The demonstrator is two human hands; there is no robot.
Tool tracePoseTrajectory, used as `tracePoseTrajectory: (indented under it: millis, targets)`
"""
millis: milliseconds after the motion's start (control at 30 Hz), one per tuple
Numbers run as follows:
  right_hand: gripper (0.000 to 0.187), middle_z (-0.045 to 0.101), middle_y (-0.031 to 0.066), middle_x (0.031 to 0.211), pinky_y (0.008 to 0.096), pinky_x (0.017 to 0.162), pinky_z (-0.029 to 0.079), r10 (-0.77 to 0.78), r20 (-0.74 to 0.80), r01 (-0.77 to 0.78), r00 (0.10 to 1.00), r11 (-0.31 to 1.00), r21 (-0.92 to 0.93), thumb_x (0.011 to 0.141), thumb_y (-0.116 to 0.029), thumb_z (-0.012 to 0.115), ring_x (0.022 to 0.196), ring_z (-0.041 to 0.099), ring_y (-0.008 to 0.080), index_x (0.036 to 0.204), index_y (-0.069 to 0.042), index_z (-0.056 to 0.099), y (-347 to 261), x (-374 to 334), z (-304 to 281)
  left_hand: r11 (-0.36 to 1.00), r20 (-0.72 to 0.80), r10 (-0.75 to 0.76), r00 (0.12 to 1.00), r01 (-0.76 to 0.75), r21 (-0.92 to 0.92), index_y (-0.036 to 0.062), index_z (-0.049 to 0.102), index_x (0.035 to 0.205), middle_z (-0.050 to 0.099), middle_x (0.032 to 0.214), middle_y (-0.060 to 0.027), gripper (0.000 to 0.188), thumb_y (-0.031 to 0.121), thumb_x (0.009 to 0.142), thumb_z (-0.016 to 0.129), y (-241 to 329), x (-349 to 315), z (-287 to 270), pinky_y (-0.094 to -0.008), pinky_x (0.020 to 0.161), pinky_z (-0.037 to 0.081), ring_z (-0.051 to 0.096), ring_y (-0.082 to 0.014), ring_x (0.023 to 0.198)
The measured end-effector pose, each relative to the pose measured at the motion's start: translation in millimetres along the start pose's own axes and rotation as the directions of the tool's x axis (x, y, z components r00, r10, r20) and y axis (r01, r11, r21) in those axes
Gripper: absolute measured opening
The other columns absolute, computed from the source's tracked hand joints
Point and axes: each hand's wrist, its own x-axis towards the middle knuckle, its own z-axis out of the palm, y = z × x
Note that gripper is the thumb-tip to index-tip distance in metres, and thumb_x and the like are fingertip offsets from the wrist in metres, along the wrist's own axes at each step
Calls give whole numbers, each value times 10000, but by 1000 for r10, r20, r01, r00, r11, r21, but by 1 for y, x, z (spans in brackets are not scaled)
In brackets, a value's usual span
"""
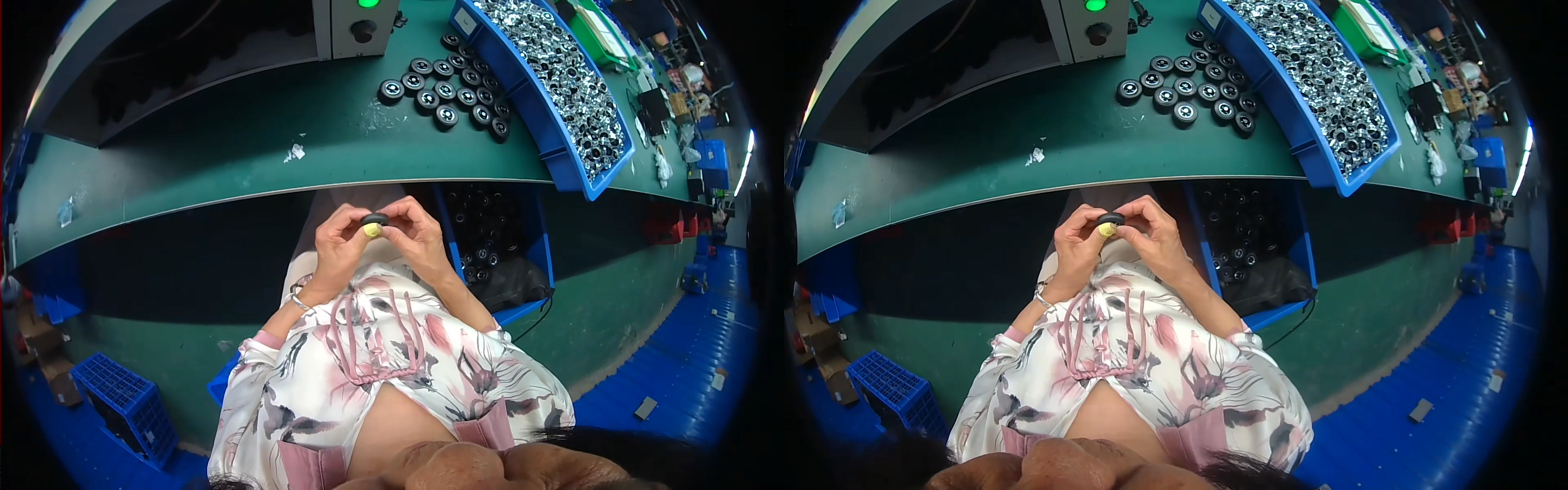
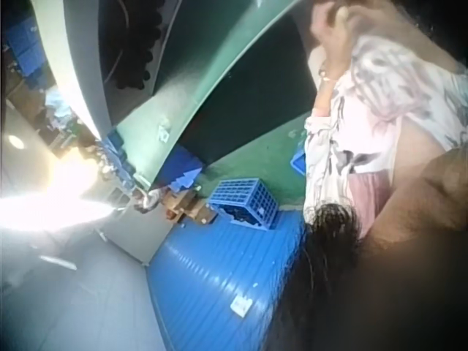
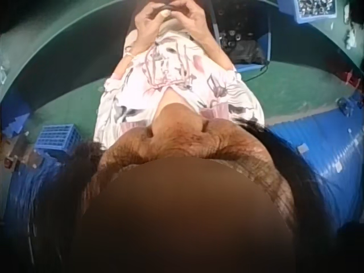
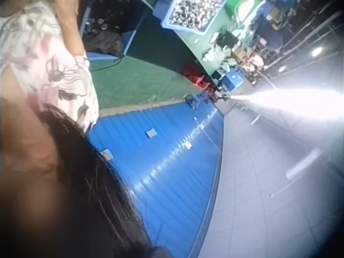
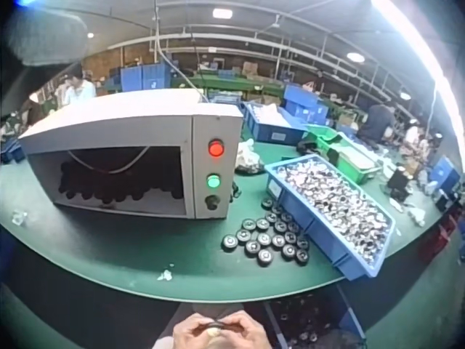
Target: Assembling small plastic wheel components by hand at a factory workbench.
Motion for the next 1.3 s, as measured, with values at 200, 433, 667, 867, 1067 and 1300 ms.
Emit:
tracePoseTrajectory:
  millis: [200, 433, 667, 867, 1067, 1300]
  targets:
    - [191, 586, 65, 1020, 250, 854, 511, 146, 3, -146, 989, 986, 76, 871, 49, 659, 937, 610, 121, 1048, 32, 587, 1, 3, 6, 997, -68, 44, 997, -39, 72, -44, 635, 1030, 598, 942, -40, 126, 6, 916, 651, 12, 0, 4, -236, 714, 554, 619, -106, 862]
    - [263, 602, 57, 981, 244, 833, 505, 143, -89, -140, 986, 989, 46, 856, 18, 697, 897, 595, 107, 1082, 38, 565, 18, 2, 19, 956, -156, 177, 972, -132, 260, -30, 651, 949, 606, 872, -56, 103, 4, 861, 691, -3, 4, -3, -236, 643, 507, 616, -107, 756]
    - [251, 606, 59, 978, 235, 805, 505, 258, -138, -215, 956, 940, 265, 872, 3, 690, 885, 598, 100, 1086, 31, 562, 24, 1, 30, 786, -107, 329, 938, -209, 582, -11, 609, 916, 556, 797, -68, 122, 38, 859, 706, 2, 3, -2, -255, 594, 441, 558, -144, 687]
    - [263, 582, 67, 991, 250, 786, 533, 35, -243, -60, 969, 994, -96, 863, 61, 665, 901, 623, 125, 1103, 47, 559, 29, -6, 36, 768, -105, 375, 921, -245, 591, 14, 619, 902, 579, 783, -95, 133, 52, 830, 725, 0, 7, 1, -325, 559, 446, 567, -209, 625]
    - [366, 571, 101, 988, 287, 759, 560, -120, -152, 66, 981, 946, -318, 813, 85, 679, 918, 651, 189, 1164, 41, 587, 18, -3, 29, 947, -233, 66, 970, 13, 320, -19, 623, 936, 629, 832, -14, 106, 74, 913, 668, -15, 6, -5, -203, 556, 431, 550, -49, 659]
    - [546, 606, 115, 1065, 310, 781, 537, -209, -80, 155, 975, 889, -432, 729, 5, 766, 920, 630, 212, 1255, -31, 623, -1, -1, 19, 907, -46, -303, 952, 273, -321, -20, 628, 1050, 662, 950, -31, 154, 111, 972, 612, 1, 1, -5, -218, 702, 528, 618, -64, 782]
